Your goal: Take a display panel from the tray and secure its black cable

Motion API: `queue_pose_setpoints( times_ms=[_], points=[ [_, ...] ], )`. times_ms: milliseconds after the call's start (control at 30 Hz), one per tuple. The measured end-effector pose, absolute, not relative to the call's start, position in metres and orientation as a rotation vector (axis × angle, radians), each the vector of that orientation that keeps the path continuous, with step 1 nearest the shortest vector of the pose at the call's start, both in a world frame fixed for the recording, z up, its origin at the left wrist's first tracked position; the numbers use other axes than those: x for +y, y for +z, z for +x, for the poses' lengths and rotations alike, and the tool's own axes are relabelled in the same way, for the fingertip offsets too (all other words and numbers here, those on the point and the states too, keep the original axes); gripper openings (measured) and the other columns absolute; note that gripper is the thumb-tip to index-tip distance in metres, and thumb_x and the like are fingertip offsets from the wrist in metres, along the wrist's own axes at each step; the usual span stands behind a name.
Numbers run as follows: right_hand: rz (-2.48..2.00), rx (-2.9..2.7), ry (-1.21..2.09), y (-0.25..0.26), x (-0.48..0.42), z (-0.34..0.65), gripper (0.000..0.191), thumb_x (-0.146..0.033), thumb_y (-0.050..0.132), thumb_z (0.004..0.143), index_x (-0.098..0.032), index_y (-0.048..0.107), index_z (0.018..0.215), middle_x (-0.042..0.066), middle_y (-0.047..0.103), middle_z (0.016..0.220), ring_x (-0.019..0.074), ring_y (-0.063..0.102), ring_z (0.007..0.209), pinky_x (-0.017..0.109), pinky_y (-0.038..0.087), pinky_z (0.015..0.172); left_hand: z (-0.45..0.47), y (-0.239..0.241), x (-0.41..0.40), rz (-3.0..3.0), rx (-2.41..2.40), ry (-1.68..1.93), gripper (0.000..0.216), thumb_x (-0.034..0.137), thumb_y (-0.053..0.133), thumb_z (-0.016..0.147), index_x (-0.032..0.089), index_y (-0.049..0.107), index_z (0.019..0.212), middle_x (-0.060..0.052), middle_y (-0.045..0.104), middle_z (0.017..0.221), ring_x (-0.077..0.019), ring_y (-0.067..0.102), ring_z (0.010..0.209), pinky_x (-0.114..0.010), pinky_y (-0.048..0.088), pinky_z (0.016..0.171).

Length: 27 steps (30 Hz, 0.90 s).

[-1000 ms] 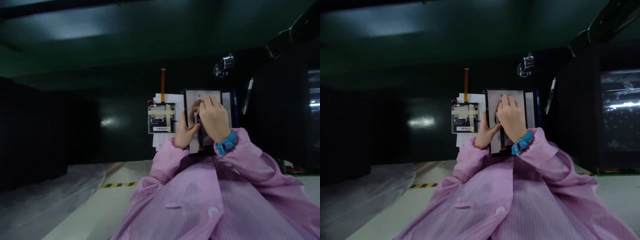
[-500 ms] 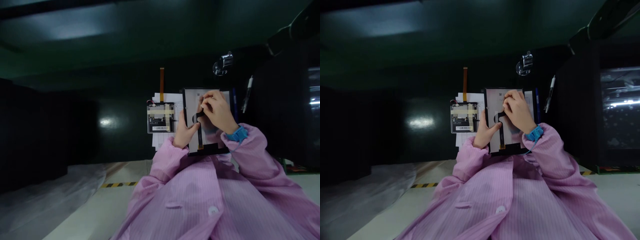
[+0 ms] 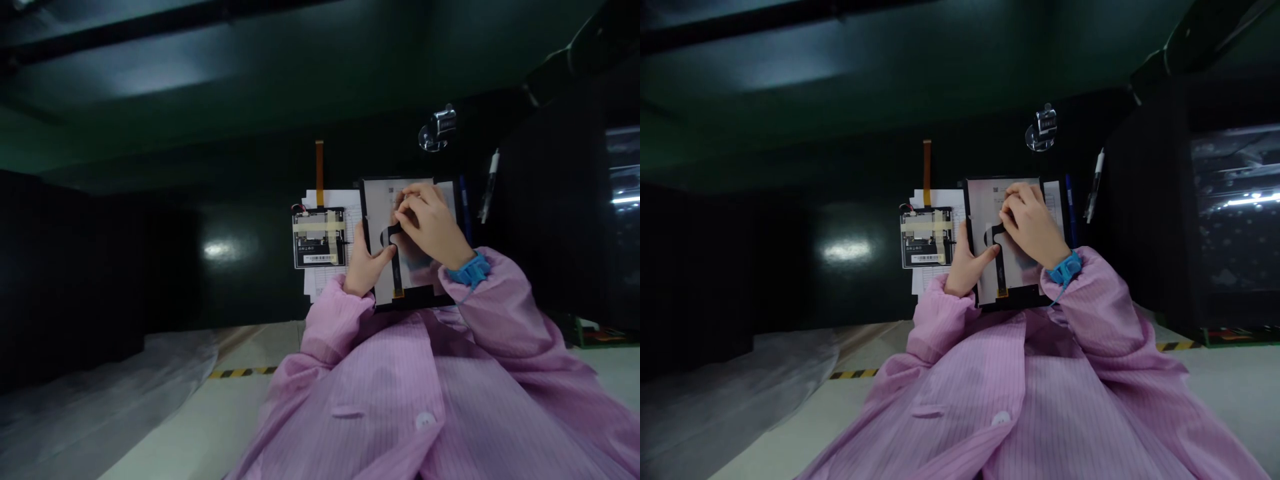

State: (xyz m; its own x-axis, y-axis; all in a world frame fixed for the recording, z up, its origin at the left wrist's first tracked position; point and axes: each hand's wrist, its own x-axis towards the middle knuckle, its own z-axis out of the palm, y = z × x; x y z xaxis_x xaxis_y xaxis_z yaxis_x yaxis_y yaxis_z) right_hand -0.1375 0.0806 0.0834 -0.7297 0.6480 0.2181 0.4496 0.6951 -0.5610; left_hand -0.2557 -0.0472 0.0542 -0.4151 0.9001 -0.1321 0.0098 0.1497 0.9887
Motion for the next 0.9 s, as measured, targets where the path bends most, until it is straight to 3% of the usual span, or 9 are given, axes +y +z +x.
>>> queue_pose_setpoints(
  times_ms=[700, 900],
  points=[
    [-0.825, -2.376, 0.77, 0.0758, 0.0867, -0.1399, 0.017, -0.016, 0.046, 0.093, -0.022, 0.053, 0.078, 0.009, 0.061, 0.11, 0.0241, 0.055, 0.105, 0.044, 0.048, 0.098, -0.2561, 0.0582, -0.0487, 0.903, 1.631, 1.374, 0.059, 0.032, 0.071, 0.084, 0.019, 0.041, 0.133, -0.012, 0.061, 0.129, -0.0279, 0.056, 0.13, -0.048, 0.039, 0.117],
    [-0.871, -2.359, 0.799, 0.078, 0.0865, -0.1399, 0.017, -0.017, 0.045, 0.092, -0.021, 0.052, 0.078, 0.009, 0.062, 0.11, 0.0251, 0.056, 0.105, 0.048, 0.047, 0.099, -0.2559, 0.0574, -0.0482, 0.892, 1.623, 1.365, 0.062, 0.034, 0.071, 0.084, 0.021, 0.039, 0.136, -0.011, 0.061, 0.131, -0.0261, 0.057, 0.128, -0.046, 0.042, 0.115]
  ],
)
